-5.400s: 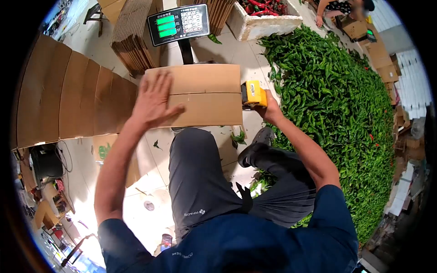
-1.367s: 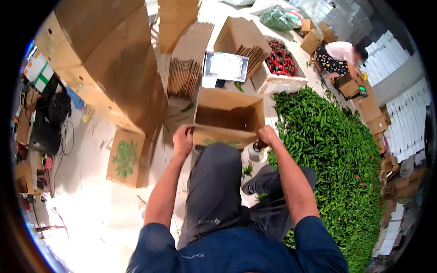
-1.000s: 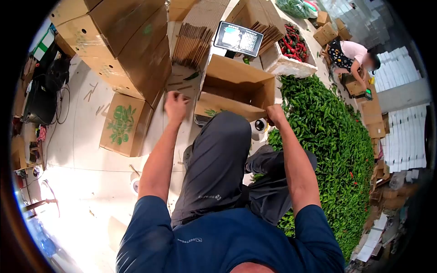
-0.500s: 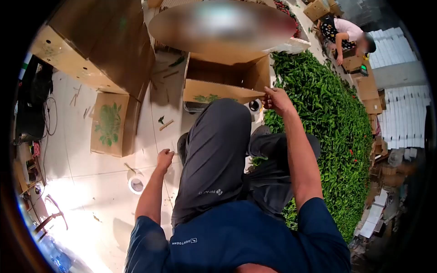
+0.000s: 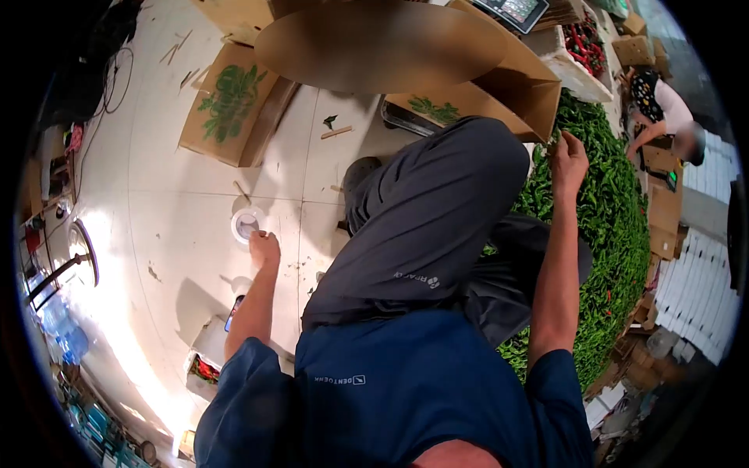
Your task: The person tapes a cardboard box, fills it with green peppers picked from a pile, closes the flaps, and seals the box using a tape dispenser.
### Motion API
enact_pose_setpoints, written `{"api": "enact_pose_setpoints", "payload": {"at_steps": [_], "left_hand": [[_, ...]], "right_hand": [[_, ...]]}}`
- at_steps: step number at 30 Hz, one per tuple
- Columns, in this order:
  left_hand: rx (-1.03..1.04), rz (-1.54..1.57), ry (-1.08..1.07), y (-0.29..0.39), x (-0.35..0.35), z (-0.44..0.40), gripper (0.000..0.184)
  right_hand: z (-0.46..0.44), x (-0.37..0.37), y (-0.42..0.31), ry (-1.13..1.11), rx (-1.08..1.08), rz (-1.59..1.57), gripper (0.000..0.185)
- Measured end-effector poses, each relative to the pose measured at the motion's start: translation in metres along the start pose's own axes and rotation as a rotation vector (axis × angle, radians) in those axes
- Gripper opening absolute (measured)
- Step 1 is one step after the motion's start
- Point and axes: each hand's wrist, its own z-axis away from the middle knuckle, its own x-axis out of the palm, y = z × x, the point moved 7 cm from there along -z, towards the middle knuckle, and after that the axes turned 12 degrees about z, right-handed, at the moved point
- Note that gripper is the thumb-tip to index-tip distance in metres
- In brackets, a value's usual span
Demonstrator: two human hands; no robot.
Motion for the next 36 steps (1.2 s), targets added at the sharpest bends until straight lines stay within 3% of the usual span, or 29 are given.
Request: {"api": "enact_pose_setpoints", "payload": {"at_steps": [3,6,7,11,14,15,18,19,21,24,26,30,36], "left_hand": [[-0.072,0.013,0.042,-0.025,-0.020,-0.028,0.035],[-0.115,-0.048,0.094,-0.036,-0.027,-0.048,0.042],[-0.114,-0.090,0.166,-0.036,-0.033,-0.053,0.056],[-0.109,-0.069,0.207,-0.038,-0.035,-0.079,0.073],[-0.168,-0.041,-0.099,-0.055,-0.014,-0.113,0.071],[-0.058,-0.120,-0.081,-0.065,-0.008,-0.130,0.073],[0.019,-0.163,-0.148,-0.073,-0.006,-0.143,0.061],[-0.031,-0.187,-0.173,-0.072,-0.012,-0.140,0.056],[-0.131,-0.229,-0.220,-0.066,-0.018,-0.128,0.046],[0.023,-0.299,-0.228,-0.070,-0.020,-0.090,0.041],[0.138,-0.336,-0.309,-0.110,-0.008,-0.065,0.041],[0.043,-0.528,-0.519,-0.131,-0.011,0.015,0.037],[0.140,-0.663,-0.478,-0.152,-0.014,0.050,0.031]], "right_hand": [[0.020,-0.004,-0.001,-0.049,0.002,0.124,0.035],[0.045,-0.001,-0.005,-0.189,0.082,0.053,0.038],[0.051,0.001,-0.006,-0.236,0.106,0.083,0.039],[0.065,0.009,0.029,-0.327,0.077,0.172,0.038],[0.073,0.028,0.085,-0.451,0.041,0.152,0.038],[0.074,0.035,0.116,-0.444,-0.031,0.154,0.037],[0.110,0.037,0.069,-0.551,-0.127,0.271,0.035],[0.115,0.046,0.073,-0.680,-0.268,0.452,0.034],[0.118,0.052,0.113,-0.722,-0.039,0.238,0.034],[0.131,0.058,0.144,-0.680,0.257,-0.036,0.035],[0.135,0.058,0.138,-0.691,0.260,-0.059,0.035],[0.142,0.061,0.127,-0.737,0.187,-0.048,0.036],[0.149,0.069,0.109,-0.777,0.099,-0.063,0.038]]}}
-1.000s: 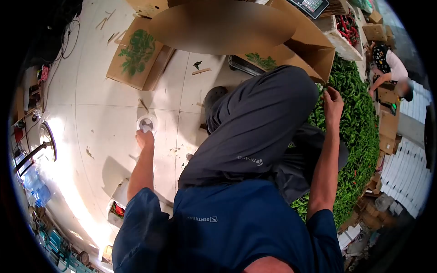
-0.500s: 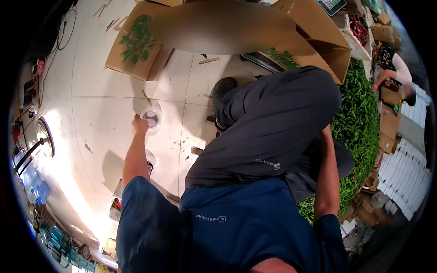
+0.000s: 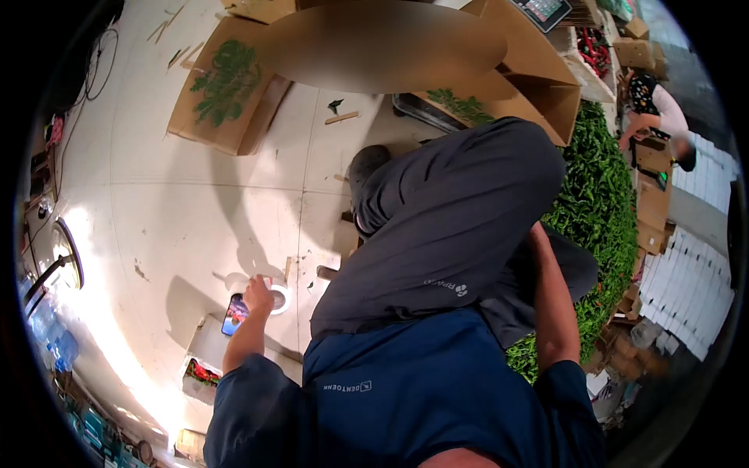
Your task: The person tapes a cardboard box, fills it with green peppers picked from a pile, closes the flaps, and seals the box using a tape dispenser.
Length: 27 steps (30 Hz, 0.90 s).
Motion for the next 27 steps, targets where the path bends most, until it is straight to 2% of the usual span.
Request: {"api": "enact_pose_setpoints", "payload": {"at_steps": [4,8,12,16,17,20,21,23,26,27], "left_hand": [[-0.053,-0.030,-0.056,-0.004,0.005,-0.010,0.031],[-0.067,-0.137,-0.208,-0.001,0.003,-0.018,0.040],[-0.025,-0.233,-0.166,0.010,-0.011,-0.009,0.048],[-0.046,-0.190,-0.130,-0.019,0.004,-0.014,0.057],[-0.077,-0.167,-0.205,-0.022,0.000,-0.013,0.073],[-0.072,-0.291,-0.242,-0.014,-0.025,0.009,0.097],[-0.098,-0.302,-0.244,-0.020,-0.023,0.007,0.105],[-0.136,-0.324,-0.241,-0.036,-0.012,0.002,0.121],[-0.208,-0.402,-0.268,-0.062,0.016,-0.018,0.129],[-0.175,-0.403,-0.289,-0.063,0.017,-0.020,0.130]], "right_hand": [[-0.002,0.009,-0.013,-0.012,-0.058,0.003,0.038],[-0.004,0.016,-0.019,-0.024,-0.102,0.022,0.039],[-0.005,0.018,-0.017,-0.046,-0.136,0.157,0.040],[0.008,0.020,-0.042,-0.076,-0.133,0.387,0.037],[0.005,0.021,-0.036,-0.061,-0.125,0.265,0.038],[0.004,0.031,-0.021,-0.039,-0.056,-0.018,0.039],[0.011,0.035,-0.036,-0.042,-0.004,-0.054,0.040],[0.018,0.040,-0.041,-0.072,0.034,-0.081,0.042],[0.013,0.047,-0.025,-0.064,-0.019,0.101,0.044],[0.009,0.050,-0.020,-0.076,-0.155,0.101,0.046]]}}
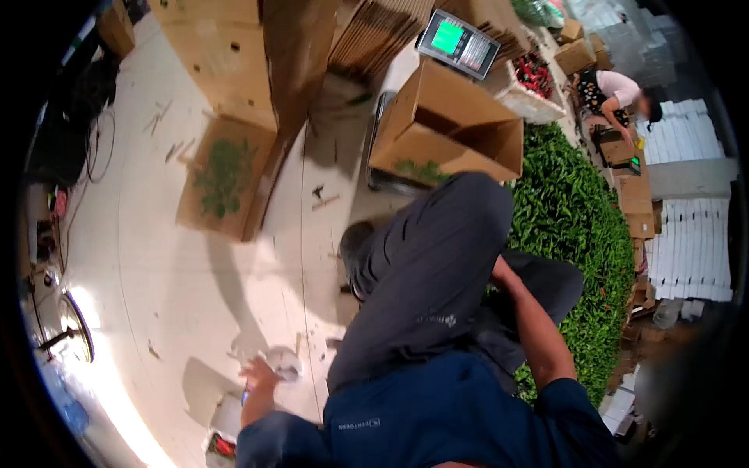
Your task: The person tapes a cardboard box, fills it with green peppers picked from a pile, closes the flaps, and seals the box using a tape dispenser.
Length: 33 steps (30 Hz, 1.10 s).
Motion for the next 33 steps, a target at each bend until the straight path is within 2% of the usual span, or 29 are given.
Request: {"api": "enact_pose_setpoints", "payload": {"at_steps": [2,3,4,5,8,10,11,14,17,19,26,29,32,33], "left_hand": [[0.069,-0.020,0.037,-0.003,0.008,-0.006,0.134],[0.142,-0.064,0.062,-0.007,0.031,-0.029,0.138],[0.115,-0.009,0.087,-0.009,0.018,-0.008,0.137],[0.047,0.068,0.011,-0.009,0.006,0.005,0.137],[0.008,0.225,0.095,0.021,-0.042,0.015,0.132],[0.006,0.295,0.150,0.048,-0.075,0.018,0.129],[0.012,0.323,0.171,0.059,-0.088,0.021,0.127],[0.027,0.369,0.206,0.081,-0.113,0.023,0.122],[0.032,0.409,0.225,0.095,-0.124,0.025,0.117],[0.029,0.430,0.241,0.097,-0.129,0.025,0.114],[0.034,0.472,0.274,0.101,-0.145,0.024,0.102],[0.035,0.486,0.284,0.102,-0.148,0.025,0.098],[0.032,0.508,0.296,0.099,-0.153,0.024,0.093],[0.030,0.514,0.298,0.099,-0.154,0.023,0.091]], "right_hand": [[-0.004,0.003,0.012,0.007,0.018,0.103,0.045],[-0.007,0.007,0.020,0.019,-0.076,0.100,0.043],[-0.002,0.001,-0.013,0.006,-0.150,0.432,0.043],[-0.006,0.002,-0.008,0.068,-0.160,0.431,0.042],[-0.023,0.026,0.051,0.040,-0.279,0.571,0.033],[-0.025,0.030,0.048,0.041,-0.216,0.572,0.030],[-0.029,0.037,0.056,-0.023,-0.198,0.553,0.033],[-0.038,0.037,0.056,-0.001,-0.258,0.606,0.039],[-0.024,0.033,0.010,-0.045,-0.231,0.578,0.039],[-0.021,0.031,-0.002,-0.050,-0.148,0.527,0.038],[-0.022,0.035,0.011,-0.078,-0.139,0.520,0.035],[-0.029,0.044,0.038,-0.052,-0.141,0.531,0.031],[-0.024,0.041,0.019,0.071,-0.281,0.501,0.025],[-0.028,0.045,0.035,0.035,-0.237,0.502,0.023]]}}
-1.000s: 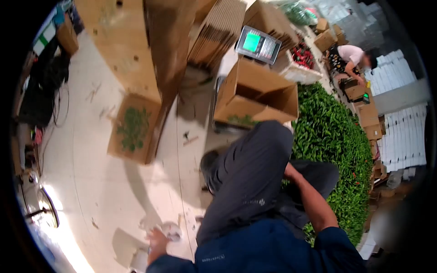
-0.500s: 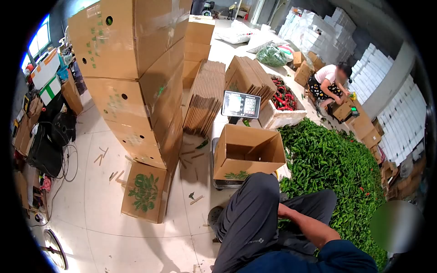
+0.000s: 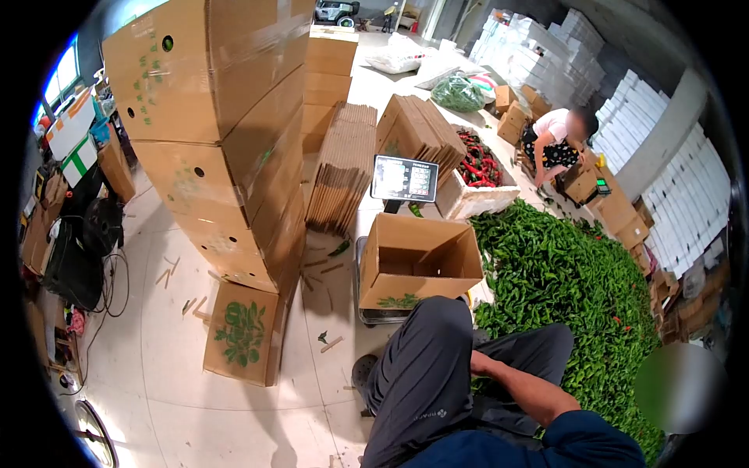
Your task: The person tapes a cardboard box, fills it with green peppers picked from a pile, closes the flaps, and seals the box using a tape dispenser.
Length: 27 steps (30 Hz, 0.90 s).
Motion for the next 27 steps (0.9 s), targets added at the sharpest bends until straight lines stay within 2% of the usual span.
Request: {"api": "enact_pose_setpoints", "payload": {"at_steps": [3,7,11,14,15,18,20,27], "left_hand": [[-0.013,0.018,0.014,-0.002,0.003,0.005,0.086],[-0.023,0.050,0.030,-0.005,-0.003,0.002,0.080],[-0.045,0.091,0.044,-0.019,0.001,0.003,0.073],[-0.081,0.141,0.066,-0.041,0.008,0.005,0.069],[-0.097,0.161,0.079,-0.049,0.009,0.005,0.067],[-0.121,0.207,0.099,-0.069,0.016,0.008,0.062],[-0.138,0.232,0.122,-0.082,0.019,0.007,0.059],[-0.185,0.339,0.221,-0.126,0.029,0.015,0.048]], "right_hand": [[0.002,0.025,0.022,-0.061,0.054,-0.012,0.017],[-0.006,0.037,0.031,0.026,0.026,-0.140,0.015],[-0.004,0.043,0.036,-0.004,0.024,-0.207,0.027],[0.003,0.002,-0.004,-0.080,0.134,-0.342,0.042],[0.002,-0.006,-0.015,-0.247,0.191,-0.342,0.051],[0.004,-0.018,-0.029,-0.204,0.117,-0.313,0.055],[0.003,-0.016,-0.030,-0.178,0.195,-0.459,0.056],[0.001,-0.022,-0.038,-0.183,0.142,-0.411,0.057]]}}
